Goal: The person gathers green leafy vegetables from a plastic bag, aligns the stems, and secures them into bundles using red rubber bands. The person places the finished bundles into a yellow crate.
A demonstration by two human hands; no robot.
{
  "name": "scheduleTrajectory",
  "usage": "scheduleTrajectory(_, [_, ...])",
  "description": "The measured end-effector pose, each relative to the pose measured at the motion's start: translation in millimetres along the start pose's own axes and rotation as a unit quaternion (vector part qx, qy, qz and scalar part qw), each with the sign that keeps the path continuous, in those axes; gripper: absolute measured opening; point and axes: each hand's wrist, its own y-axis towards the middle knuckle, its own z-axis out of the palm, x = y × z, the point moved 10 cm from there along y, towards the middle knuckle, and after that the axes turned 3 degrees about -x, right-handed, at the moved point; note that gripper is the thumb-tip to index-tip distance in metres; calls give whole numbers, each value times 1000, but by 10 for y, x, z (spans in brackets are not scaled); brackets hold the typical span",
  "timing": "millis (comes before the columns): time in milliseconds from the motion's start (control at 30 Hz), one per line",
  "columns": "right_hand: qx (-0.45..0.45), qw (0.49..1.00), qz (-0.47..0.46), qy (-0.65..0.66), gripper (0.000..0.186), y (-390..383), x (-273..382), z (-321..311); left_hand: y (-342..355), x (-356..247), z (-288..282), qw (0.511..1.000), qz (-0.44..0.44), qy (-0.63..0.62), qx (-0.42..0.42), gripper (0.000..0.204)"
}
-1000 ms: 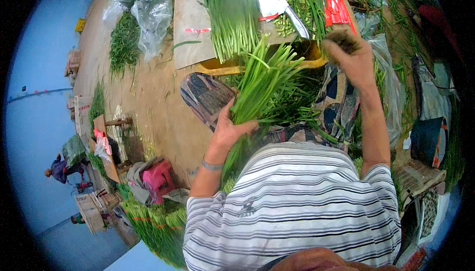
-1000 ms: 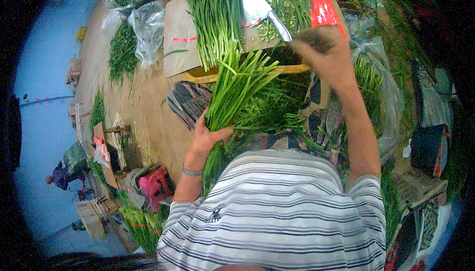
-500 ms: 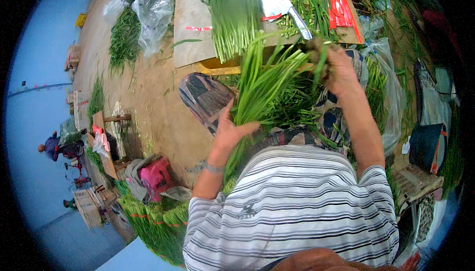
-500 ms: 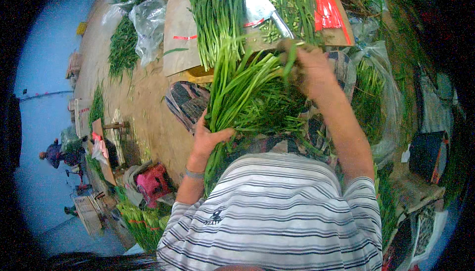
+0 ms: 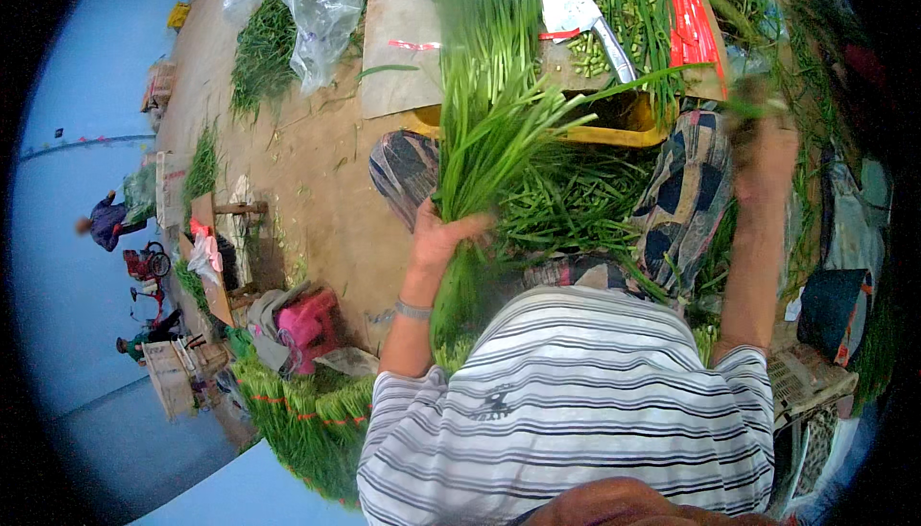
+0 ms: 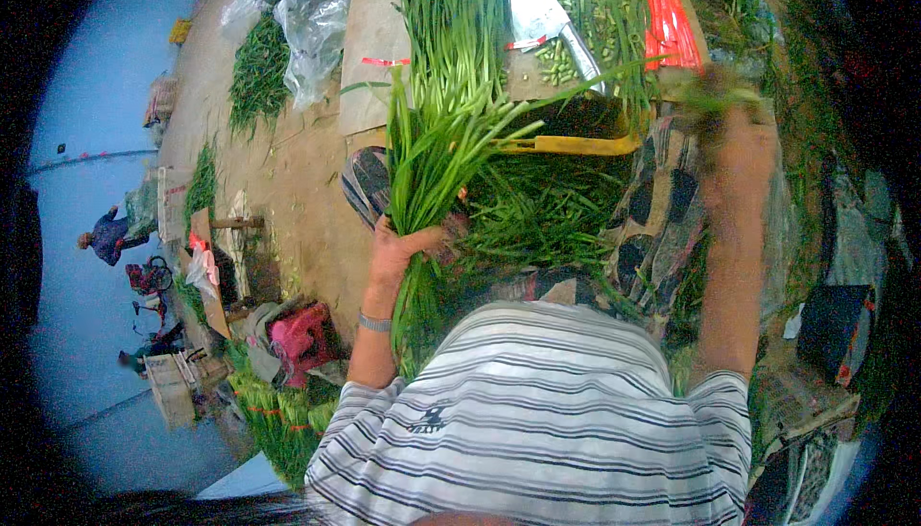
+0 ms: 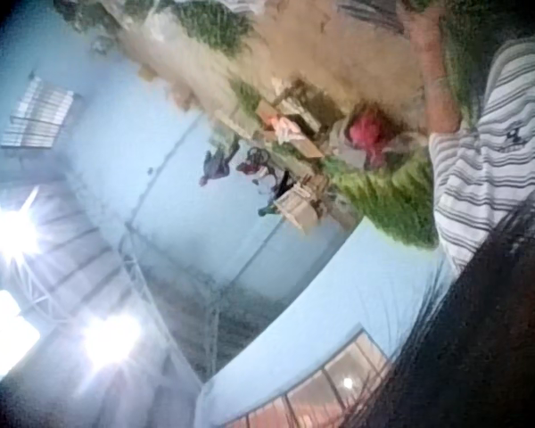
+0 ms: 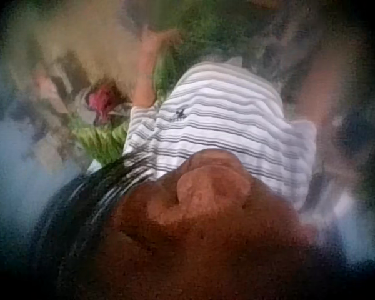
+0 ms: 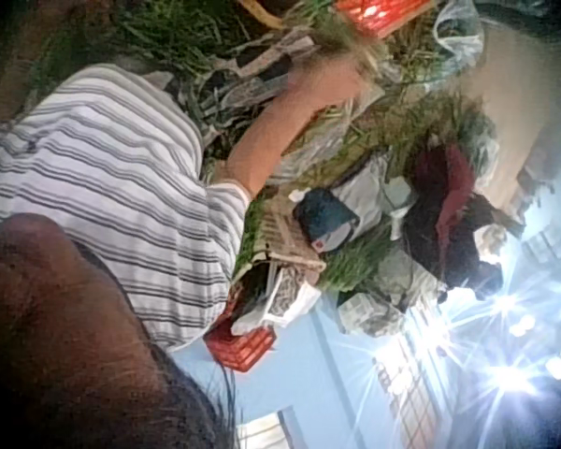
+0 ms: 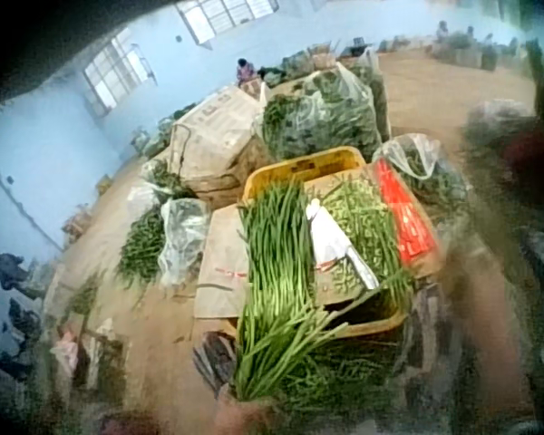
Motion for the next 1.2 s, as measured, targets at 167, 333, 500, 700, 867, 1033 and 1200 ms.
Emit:
scheduleTrajectory(167, [512, 647, -235, -515, 41, -1246, -546, 1283, 20, -53, 52, 1000, 5, -7, -7, 39])
scheduleTrajectory(333, [184, 819, -449, -306, 30, -1031, 487, 1274, 3, 70, 146, 999, 17, 36, 4, 50])
scheduleTrajectory(500, [223, 767, -501, -334, 21, -954, 194, 1420, -80, -56, 363, 996, 39, 76, 17, 49])
scheduleTrajectory(700, [3, 872, -375, -314, 19, -202, 246, 714, -180, 37, 202, 999, 0, 30, 13, 49])
scheduleTrajectory(867, [48, 932, -223, -281, 26, -37, 226, 359, -182, 1, -78, 1000, 18, 8, -19, 47])
scheduleTrajectory(1033, [433, 776, -266, -374, 43, -850, -98, 1058, -193, -50, -44, 999, 17, 29, -41, 48])
scheduleTrajectory(1200, [207, 899, -285, -259, 57, -653, 78, 1133, -193, -107, 319, 998, 55, 40, 17, 54])
